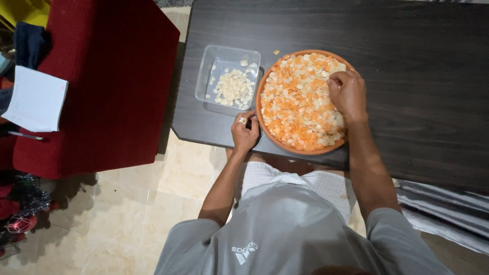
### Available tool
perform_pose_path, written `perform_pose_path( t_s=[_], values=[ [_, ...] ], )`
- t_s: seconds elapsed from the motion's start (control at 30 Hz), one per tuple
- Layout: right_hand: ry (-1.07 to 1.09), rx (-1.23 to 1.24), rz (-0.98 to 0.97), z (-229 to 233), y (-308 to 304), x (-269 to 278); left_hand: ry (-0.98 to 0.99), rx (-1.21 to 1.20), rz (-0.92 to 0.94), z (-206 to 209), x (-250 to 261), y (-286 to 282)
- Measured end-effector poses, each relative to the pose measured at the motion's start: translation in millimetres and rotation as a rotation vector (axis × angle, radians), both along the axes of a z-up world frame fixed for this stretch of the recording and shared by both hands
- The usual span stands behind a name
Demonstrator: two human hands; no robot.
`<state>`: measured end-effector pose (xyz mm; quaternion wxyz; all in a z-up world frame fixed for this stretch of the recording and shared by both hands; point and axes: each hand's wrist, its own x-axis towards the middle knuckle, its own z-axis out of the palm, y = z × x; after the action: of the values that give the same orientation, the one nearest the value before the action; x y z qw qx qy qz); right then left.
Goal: Sorting sliced food items from a large tray into a smaller container by hand.
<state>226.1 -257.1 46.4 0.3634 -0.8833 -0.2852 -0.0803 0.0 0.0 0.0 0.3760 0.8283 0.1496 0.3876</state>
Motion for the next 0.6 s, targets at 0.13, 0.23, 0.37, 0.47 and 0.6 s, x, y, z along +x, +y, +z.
perform_pose_path(
  t_s=[0.13, 0.23, 0.37, 0.47, 0.6],
  values=[
    [-0.013, -0.069, 0.017, -0.5, -3.8, 4.8, -0.004, -0.004, -0.004, -3.2, -0.2, 0.1],
    [-0.014, -0.096, 0.04, -2.4, -5.3, 7.1, -0.011, 0.004, -0.001, -3.9, -1.4, 0.0],
    [0.003, -0.108, 0.046, 1.9, -5.3, 5.1, -0.008, 0.009, 0.001, 1.2, -1.6, -1.4],
    [0.021, -0.154, 0.043, 8.4, -3.5, 1.3, -0.01, 0.013, 0.0, -1.5, -0.8, -0.5],
    [-0.074, -0.237, 0.109, -12.8, 3.6, 14.0, -0.004, 0.012, -0.005, -3.9, -0.7, 0.1]
  ],
)
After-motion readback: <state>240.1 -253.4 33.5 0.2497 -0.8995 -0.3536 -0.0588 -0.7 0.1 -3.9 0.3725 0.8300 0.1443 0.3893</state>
